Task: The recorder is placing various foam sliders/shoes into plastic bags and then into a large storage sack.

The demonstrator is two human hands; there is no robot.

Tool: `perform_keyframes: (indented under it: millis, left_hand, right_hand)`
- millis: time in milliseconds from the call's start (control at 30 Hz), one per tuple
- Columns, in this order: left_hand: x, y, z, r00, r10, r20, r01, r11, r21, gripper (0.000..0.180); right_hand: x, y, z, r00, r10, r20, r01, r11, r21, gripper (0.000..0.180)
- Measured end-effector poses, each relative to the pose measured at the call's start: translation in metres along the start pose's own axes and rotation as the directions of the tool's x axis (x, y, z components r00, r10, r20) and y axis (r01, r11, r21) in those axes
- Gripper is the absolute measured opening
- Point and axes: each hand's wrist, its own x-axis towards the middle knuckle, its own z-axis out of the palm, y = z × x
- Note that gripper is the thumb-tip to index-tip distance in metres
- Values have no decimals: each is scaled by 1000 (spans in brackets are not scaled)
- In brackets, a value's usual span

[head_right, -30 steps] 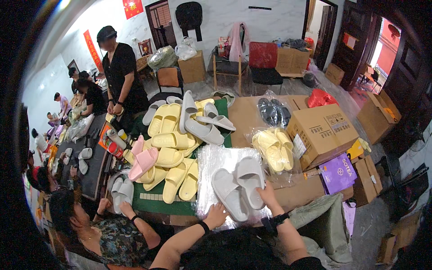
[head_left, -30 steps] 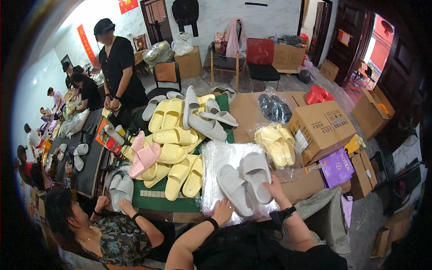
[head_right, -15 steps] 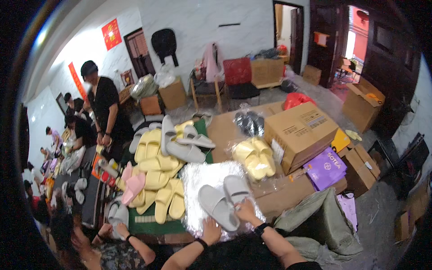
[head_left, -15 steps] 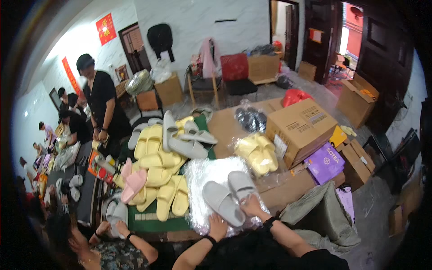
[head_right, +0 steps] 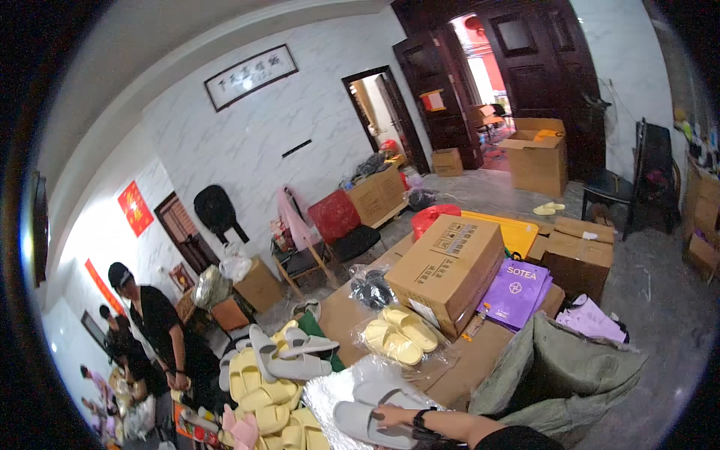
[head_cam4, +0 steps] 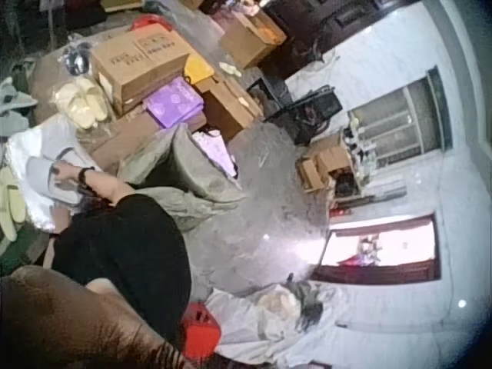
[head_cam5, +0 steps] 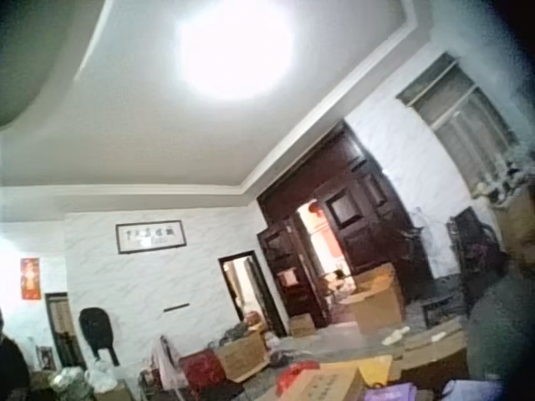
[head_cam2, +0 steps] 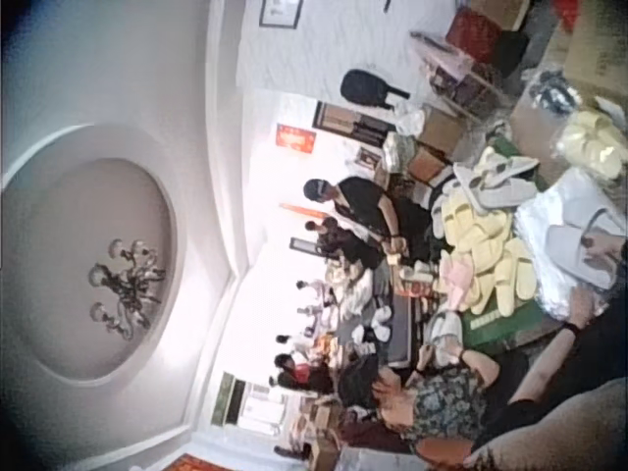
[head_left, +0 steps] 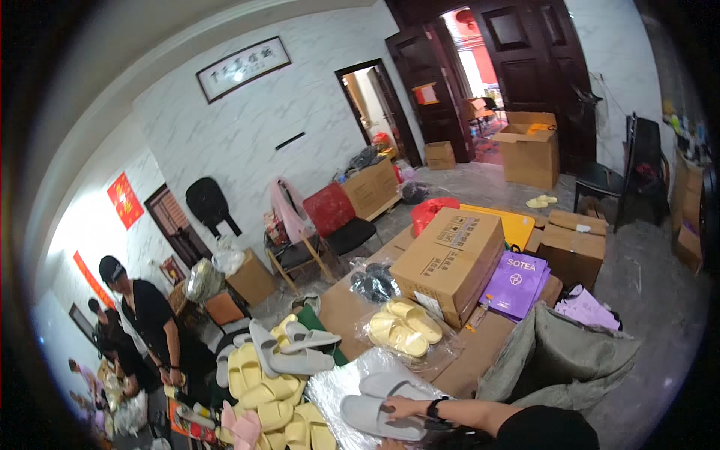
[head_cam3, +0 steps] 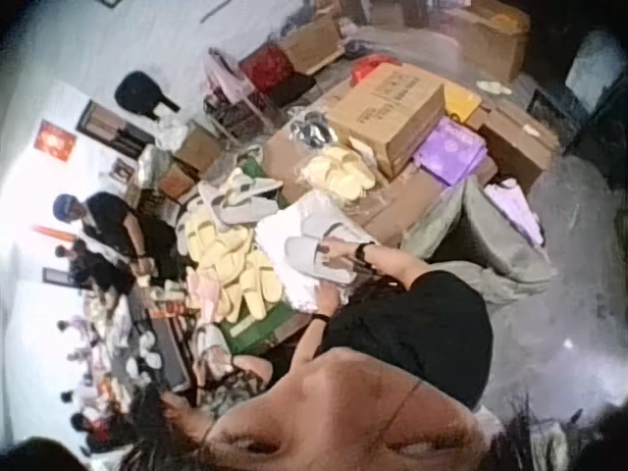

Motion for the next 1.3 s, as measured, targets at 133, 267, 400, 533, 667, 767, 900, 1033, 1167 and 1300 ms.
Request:
perform_keyframes:
  millis: [133,267,400,533,667,767,900,1033,1167,1300]
  left_hand:
    - [28,-25,9,996,3,-87,-21,978,-205,37]
    - [33,-27,19,986,-25,-163,-61,863,-502,40]
    - [35,-22,33,976,-105,-191,-83,632,-770,43]
    - [42,-41,35,960,-210,-188,-111,331,-937,46]
    - [47,-57,27,943,-304,-135,-146,-12,-989,49]
    - [48,-69,30,939,-295,-179,-168,62,-984,49]
    - [50,-61,22,927,-262,-268,-219,202,-955,48]
    - [58,-40,7,910,-223,-349,-265,333,-905,48]
    - [81,-39,-26,879,-169,-447,-321,484,-814,48]
    - [60,-45,-42,815,-292,-501,-240,617,-750,49]
  right_hand:
    - [-51,7,-22,986,-165,35,126,860,495,55]
    - [-81,32,-51,850,-388,357,191,858,477,50]
    - [-102,39,-57,871,-376,315,-64,549,834,45]
    - [-106,23,-62,859,-379,344,-81,563,822,44]
    - [-108,28,-40,807,-391,443,-176,556,812,40]
    - [-108,26,-40,791,-407,457,-259,454,853,35]
    - [-107,17,-41,718,-430,548,-290,531,796,31]
    - [-125,-14,-64,878,-189,439,-291,519,804,11]
    - [-109,37,-56,935,-162,314,-54,812,581,15]
    - [-113,4,-67,953,-5,304,-205,727,655,16]
